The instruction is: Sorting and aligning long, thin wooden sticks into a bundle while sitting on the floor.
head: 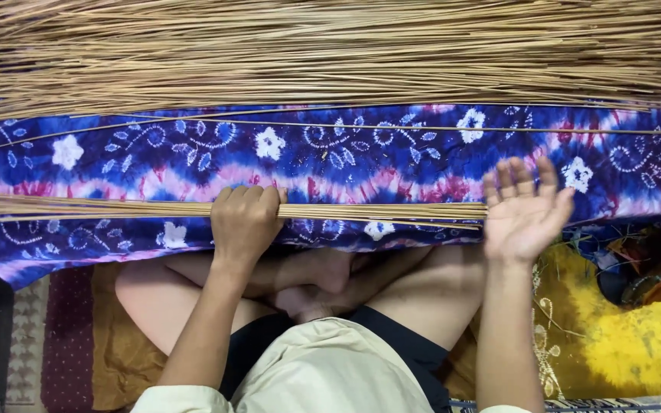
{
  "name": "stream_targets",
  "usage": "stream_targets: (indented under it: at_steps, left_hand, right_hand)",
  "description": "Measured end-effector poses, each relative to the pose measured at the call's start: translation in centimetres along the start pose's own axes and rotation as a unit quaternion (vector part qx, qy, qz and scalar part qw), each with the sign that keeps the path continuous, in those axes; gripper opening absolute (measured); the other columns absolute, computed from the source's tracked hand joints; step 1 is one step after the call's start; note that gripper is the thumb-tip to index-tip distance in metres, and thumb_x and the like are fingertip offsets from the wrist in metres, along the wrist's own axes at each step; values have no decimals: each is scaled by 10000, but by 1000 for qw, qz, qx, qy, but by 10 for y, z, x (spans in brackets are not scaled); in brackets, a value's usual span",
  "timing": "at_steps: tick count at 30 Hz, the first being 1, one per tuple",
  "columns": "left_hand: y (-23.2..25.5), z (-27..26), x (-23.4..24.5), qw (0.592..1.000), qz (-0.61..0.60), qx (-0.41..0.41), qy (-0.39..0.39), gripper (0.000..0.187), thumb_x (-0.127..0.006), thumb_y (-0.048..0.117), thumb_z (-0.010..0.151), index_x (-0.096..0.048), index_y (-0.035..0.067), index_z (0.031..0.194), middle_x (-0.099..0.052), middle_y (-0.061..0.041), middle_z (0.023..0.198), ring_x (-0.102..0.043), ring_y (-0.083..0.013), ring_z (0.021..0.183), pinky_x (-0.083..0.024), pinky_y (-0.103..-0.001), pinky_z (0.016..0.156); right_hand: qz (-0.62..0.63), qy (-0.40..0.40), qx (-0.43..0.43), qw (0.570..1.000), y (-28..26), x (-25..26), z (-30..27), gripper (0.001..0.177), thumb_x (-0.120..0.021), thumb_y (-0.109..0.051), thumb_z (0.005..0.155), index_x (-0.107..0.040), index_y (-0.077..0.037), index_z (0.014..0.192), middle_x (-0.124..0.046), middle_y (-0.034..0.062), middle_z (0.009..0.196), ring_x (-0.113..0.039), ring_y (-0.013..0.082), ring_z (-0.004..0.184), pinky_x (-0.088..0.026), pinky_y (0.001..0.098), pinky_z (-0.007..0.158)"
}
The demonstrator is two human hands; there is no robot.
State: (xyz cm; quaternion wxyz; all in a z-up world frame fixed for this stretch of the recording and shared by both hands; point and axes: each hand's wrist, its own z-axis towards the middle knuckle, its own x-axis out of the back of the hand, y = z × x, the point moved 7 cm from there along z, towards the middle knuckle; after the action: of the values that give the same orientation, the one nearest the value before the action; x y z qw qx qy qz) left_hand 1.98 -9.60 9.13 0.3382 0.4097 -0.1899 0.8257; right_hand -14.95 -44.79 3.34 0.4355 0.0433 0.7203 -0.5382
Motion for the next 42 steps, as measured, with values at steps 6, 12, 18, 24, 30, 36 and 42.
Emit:
stream_targets:
  at_steps: [6, 12, 18, 24, 30, 36, 42]
  left_hand:
    - [32, -3, -27, 994, -20, -61, 84, 232, -664, 125, 800, -517, 160, 624, -446, -26, 548, -556, -247, 537, -455, -358, 574]
    - [19, -12, -40, 996, -79, 3, -29, 195, -749, 268, 786, -635, 129, 712, -573, -76, 618, -654, -316, 657, -479, -413, 616]
    - [-35, -26, -46, 980, -27, 100, -167, 309, -698, 394, 843, -684, 126, 690, -609, -129, 512, -684, -409, 545, -518, -501, 565]
    - [-28, -20, -25, 998, 36, 57, -16, 349, -762, 312, 855, -567, 194, 591, -470, -23, 454, -582, -261, 479, -458, -365, 553]
    - [-19, -24, -30, 999, 20, 45, 9, 337, -771, 255, 802, -527, 199, 577, -450, -25, 463, -561, -260, 484, -438, -381, 528]
    - [-21, -11, -18, 997, 48, 46, 48, 354, -784, 207, 820, -517, 201, 588, -418, 11, 475, -522, -214, 501, -411, -330, 563]
    - [-17, 1, -3, 998, 3, 34, 53, 391, -780, 269, 883, -508, 188, 615, -423, -7, 515, -534, -229, 536, -420, -341, 569]
  right_hand:
    - [226, -59, -112, 966, 43, 19, -3, 354, -554, -505, 1033, -734, -215, 1131, -475, -115, 651, -452, -1, 523, -472, 179, 709]
    - [185, -191, -68, 962, 22, 22, 15, 394, -344, -453, 1137, -644, -261, 968, -356, -132, 529, -327, -13, 381, -366, 156, 479]
    - [179, -286, -92, 937, -4, -10, 13, 406, -401, -528, 1104, -657, -236, 985, -361, -86, 539, -365, 29, 432, -437, 195, 643]
    - [-89, -123, -71, 986, 24, 54, 34, 632, -357, -616, 1068, -730, -108, 1121, -676, 237, 856, -754, 381, 1009, -599, 467, 991]
    - [-341, -175, -48, 922, 19, 16, 12, 628, -347, -451, 1140, -750, 16, 1025, -741, 215, 955, -764, 272, 963, -613, 350, 891]
    - [-773, -323, 377, 395, 6, -53, -24, 358, -523, -431, 1090, -763, -222, 927, -738, -30, 853, -695, 158, 917, -478, 356, 976]
    - [-725, -369, 423, 400, 30, -68, -50, 461, -461, -585, 1036, -678, -179, 1015, -589, 6, 761, -627, 191, 716, -519, 342, 696]
